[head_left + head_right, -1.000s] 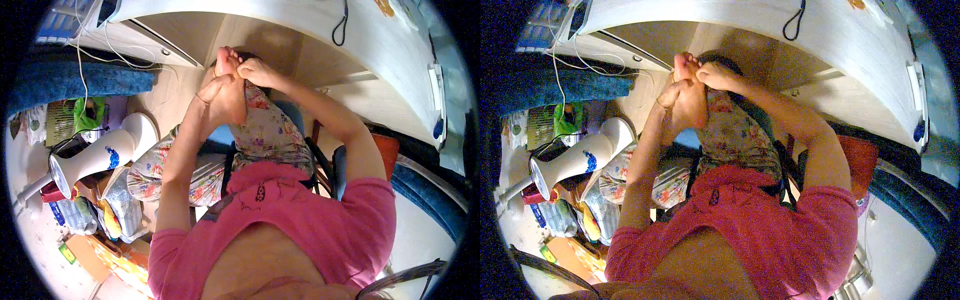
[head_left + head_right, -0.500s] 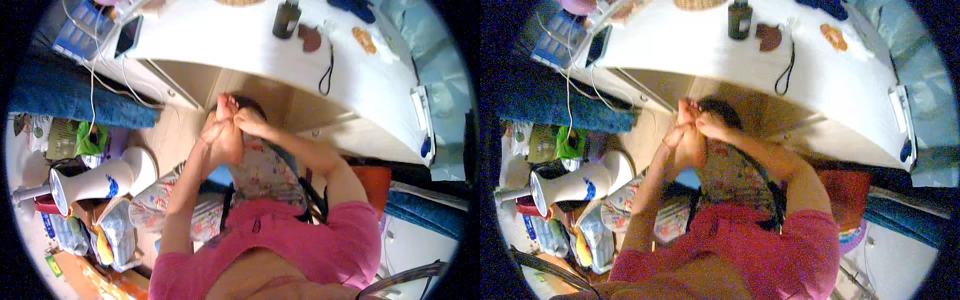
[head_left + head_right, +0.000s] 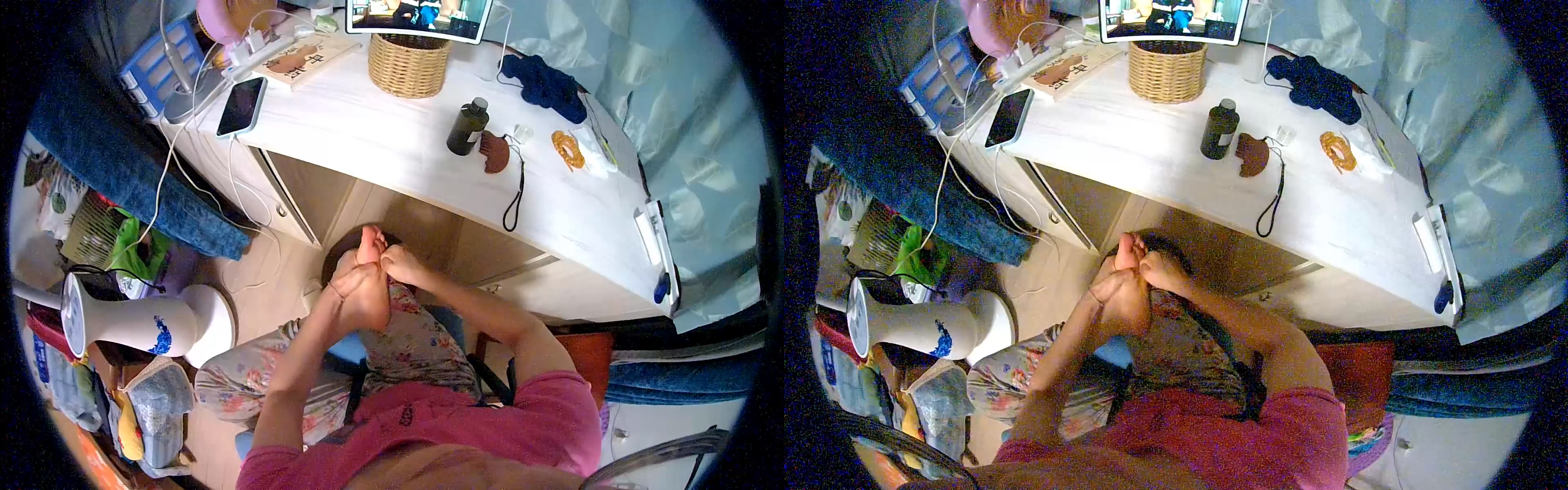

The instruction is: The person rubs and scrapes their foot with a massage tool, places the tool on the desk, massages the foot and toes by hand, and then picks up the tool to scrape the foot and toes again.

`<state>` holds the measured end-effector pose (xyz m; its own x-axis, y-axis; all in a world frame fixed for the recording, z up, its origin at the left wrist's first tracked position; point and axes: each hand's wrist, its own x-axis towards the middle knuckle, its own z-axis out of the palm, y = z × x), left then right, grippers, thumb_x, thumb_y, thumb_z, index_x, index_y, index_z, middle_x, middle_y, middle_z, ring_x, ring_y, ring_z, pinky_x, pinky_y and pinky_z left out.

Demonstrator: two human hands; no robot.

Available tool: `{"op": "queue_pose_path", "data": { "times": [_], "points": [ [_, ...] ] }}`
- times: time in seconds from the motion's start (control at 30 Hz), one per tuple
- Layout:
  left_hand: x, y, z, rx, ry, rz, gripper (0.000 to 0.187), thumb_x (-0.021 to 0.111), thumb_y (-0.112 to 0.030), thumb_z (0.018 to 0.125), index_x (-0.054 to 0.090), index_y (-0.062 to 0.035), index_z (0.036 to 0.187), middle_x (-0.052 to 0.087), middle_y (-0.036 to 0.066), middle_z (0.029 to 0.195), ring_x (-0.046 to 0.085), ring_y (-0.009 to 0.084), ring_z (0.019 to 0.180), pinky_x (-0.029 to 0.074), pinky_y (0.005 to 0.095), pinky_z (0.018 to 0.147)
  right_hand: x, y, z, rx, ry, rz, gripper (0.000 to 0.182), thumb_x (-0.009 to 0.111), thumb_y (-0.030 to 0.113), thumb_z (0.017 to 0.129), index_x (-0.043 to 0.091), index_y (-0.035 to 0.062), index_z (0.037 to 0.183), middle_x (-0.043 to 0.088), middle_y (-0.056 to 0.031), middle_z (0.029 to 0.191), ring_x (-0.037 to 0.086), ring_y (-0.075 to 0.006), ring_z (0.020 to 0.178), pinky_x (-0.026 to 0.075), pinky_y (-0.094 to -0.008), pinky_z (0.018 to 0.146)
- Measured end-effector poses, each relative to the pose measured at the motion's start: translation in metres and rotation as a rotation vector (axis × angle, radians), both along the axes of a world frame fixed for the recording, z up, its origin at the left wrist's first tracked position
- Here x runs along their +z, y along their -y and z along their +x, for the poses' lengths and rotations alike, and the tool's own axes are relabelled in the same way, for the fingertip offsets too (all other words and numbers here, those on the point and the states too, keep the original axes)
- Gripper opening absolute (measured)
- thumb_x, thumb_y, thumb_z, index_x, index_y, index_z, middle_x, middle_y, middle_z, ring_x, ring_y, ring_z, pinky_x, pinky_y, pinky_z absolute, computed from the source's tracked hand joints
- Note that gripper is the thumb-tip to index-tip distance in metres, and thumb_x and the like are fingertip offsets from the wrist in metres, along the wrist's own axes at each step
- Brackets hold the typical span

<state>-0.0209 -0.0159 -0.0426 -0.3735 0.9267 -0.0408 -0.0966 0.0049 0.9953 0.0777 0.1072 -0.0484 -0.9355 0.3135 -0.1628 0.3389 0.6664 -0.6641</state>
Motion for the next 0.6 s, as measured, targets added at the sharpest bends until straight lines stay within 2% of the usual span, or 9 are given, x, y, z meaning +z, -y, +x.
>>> {"op": "queue_pose_path", "data": {
  "times": [0.03,0.13,0.27,0.3,0.33,0.43,0.47,0.5,0.6],
  "points": [
    [0.003,0.001,-0.001,0.004,-0.045,-0.040,0.034,0.053,-0.014,0.061,0.054,0.0027,0.091,0.054,0.004,0.087,0.049,0.0121,0.087,0.038,0.0260,0.078,-0.001,-0.002,-0.004,-0.039,0.042,-0.013,0.023,0.045,0.017,0.071,0.056,-0.0025,0.065,0.057,-0.0203,0.072,0.056,-0.0330,0.066,0.043,-0.0416,0.060],
    [0.002,0.002,0.000,0.011,0.003,-0.203,0.036,0.054,-0.018,0.060,0.054,0.0024,0.089,0.056,0.008,0.084,0.052,0.0146,0.084,0.039,0.0271,0.076,0.022,0.018,0.003,-0.008,-0.197,0.091,0.024,0.043,0.015,0.068,0.054,-0.0047,0.058,0.055,-0.0230,0.065,0.055,-0.0354,0.059,0.043,-0.0431,0.058],
    [-0.011,0.001,-0.006,-0.021,-0.228,-0.331,0.038,0.055,-0.024,0.060,0.055,0.0028,0.087,0.057,0.015,0.081,0.055,0.0208,0.082,0.040,0.0298,0.073,0.022,0.009,0.000,0.043,-0.051,0.077,0.025,0.047,0.020,0.071,0.059,-0.0016,0.071,0.057,-0.0208,0.070,0.056,-0.0346,0.066,0.045,-0.0400,0.061],
    [-0.006,0.001,-0.009,-0.042,-0.262,-0.399,0.038,0.055,-0.025,0.060,0.055,0.0030,0.086,0.057,0.016,0.080,0.055,0.0223,0.082,0.040,0.0305,0.072,0.031,0.008,-0.005,-0.162,0.063,-0.073,0.023,0.047,0.019,0.071,0.060,-0.0002,0.067,0.057,-0.0207,0.068,0.057,-0.0342,0.064,0.045,-0.0410,0.060],
    [-0.003,0.002,-0.009,-0.063,-0.295,-0.466,0.039,0.055,-0.026,0.060,0.055,0.0033,0.085,0.057,0.017,0.079,0.056,0.0239,0.081,0.041,0.0312,0.071,0.027,0.010,-0.004,-0.105,0.015,0.024,0.023,0.047,0.019,0.070,0.060,-0.0001,0.066,0.057,-0.0205,0.067,0.057,-0.0338,0.063,0.045,-0.0411,0.059],
    [-0.009,0.001,-0.006,0.020,-0.254,-0.162,0.038,0.055,-0.026,0.060,0.055,0.0033,0.085,0.058,0.018,0.080,0.057,0.0240,0.080,0.041,0.0319,0.070,0.006,0.005,-0.006,0.165,-0.036,0.382,0.024,0.048,0.020,0.068,0.059,0.0004,0.062,0.056,-0.0184,0.061,0.056,-0.0323,0.057,0.044,-0.0416,0.055],
    [-0.026,-0.005,-0.009,0.040,-0.218,-0.061,0.038,0.055,-0.026,0.060,0.055,0.0028,0.085,0.058,0.017,0.079,0.057,0.0239,0.080,0.041,0.0321,0.070,0.001,0.011,0.003,0.092,-0.116,0.190,0.023,0.048,0.019,0.068,0.058,0.0001,0.059,0.055,-0.0186,0.059,0.055,-0.0331,0.053,0.044,-0.0418,0.051],
    [-0.055,-0.011,-0.012,0.057,-0.178,0.033,0.038,0.055,-0.026,0.060,0.056,0.0023,0.086,0.058,0.017,0.079,0.057,0.0238,0.079,0.042,0.0322,0.070,0.006,0.012,0.003,0.088,-0.161,0.187,0.023,0.048,0.019,0.068,0.058,0.0001,0.059,0.055,-0.0190,0.059,0.055,-0.0333,0.053,0.043,-0.0420,0.051],
    [-0.052,-0.004,-0.009,0.069,-0.107,-0.070,0.037,0.055,-0.026,0.061,0.056,-0.0008,0.089,0.058,0.014,0.081,0.056,0.0221,0.081,0.041,0.0318,0.072,0.005,0.005,-0.004,0.040,-0.145,0.123,0.025,0.048,0.021,0.069,0.057,0.0004,0.059,0.054,-0.0195,0.059,0.055,-0.0336,0.053,0.043,-0.0424,0.051]
  ]
}}
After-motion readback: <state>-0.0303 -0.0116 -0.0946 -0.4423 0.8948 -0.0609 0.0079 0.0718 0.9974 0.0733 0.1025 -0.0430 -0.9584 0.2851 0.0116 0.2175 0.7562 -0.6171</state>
